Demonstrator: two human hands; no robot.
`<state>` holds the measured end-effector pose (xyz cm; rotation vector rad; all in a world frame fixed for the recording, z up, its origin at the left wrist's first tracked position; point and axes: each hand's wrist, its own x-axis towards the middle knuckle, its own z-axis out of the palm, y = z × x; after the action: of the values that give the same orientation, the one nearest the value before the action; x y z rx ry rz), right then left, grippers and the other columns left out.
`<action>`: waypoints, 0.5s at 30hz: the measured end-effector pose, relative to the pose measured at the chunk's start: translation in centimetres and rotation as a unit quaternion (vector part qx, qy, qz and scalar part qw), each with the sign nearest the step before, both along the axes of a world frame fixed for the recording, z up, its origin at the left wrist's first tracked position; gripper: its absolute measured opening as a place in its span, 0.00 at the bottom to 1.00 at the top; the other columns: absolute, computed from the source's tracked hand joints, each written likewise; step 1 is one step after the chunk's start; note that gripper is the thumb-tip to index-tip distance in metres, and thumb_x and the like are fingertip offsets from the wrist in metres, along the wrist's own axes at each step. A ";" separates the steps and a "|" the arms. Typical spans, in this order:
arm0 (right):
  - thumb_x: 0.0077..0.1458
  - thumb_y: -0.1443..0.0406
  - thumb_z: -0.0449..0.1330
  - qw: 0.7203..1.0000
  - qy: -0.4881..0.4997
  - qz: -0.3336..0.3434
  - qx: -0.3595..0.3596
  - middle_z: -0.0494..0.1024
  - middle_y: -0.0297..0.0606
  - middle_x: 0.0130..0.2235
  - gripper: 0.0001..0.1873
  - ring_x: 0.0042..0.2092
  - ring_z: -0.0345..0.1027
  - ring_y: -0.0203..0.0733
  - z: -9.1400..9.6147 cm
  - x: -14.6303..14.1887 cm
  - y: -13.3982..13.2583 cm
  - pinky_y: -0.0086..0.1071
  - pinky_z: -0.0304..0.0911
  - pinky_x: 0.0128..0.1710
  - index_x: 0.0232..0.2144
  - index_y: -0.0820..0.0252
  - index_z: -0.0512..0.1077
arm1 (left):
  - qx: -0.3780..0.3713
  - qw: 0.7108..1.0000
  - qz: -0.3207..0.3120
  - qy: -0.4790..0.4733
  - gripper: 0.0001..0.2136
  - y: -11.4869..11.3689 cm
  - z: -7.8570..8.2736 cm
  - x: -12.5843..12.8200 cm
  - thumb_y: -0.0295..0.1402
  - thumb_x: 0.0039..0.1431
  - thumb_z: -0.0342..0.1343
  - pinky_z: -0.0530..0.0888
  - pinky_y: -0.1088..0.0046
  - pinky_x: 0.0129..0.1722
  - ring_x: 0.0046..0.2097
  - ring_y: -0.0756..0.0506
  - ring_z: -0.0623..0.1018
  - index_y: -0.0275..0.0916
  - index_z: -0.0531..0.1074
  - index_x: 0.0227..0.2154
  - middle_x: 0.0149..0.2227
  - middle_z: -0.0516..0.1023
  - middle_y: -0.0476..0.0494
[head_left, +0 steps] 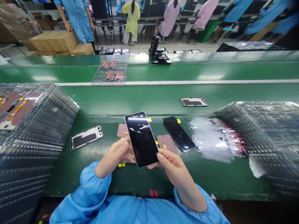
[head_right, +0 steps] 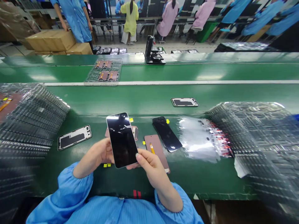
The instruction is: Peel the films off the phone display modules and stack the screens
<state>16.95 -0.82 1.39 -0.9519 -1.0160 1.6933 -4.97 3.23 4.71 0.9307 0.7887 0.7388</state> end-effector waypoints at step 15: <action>0.63 0.52 0.58 0.995 -0.035 -0.090 0.033 0.82 0.40 0.36 0.18 0.40 0.77 0.48 -0.3 -0.5 0.1 0.42 0.74 0.41 0.45 0.57 0.79 | 0.085 0.981 0.046 0.167 0.17 -2.6 -1.8 1.6 0.45 0.61 0.56 0.68 0.74 0.30 0.24 0.52 0.72 0.37 0.67 0.23 0.21 0.69 0.53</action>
<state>16.50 -0.69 1.06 -1.0330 -0.9941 1.4781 -3.38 0.67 2.90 1.1983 1.0820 0.7479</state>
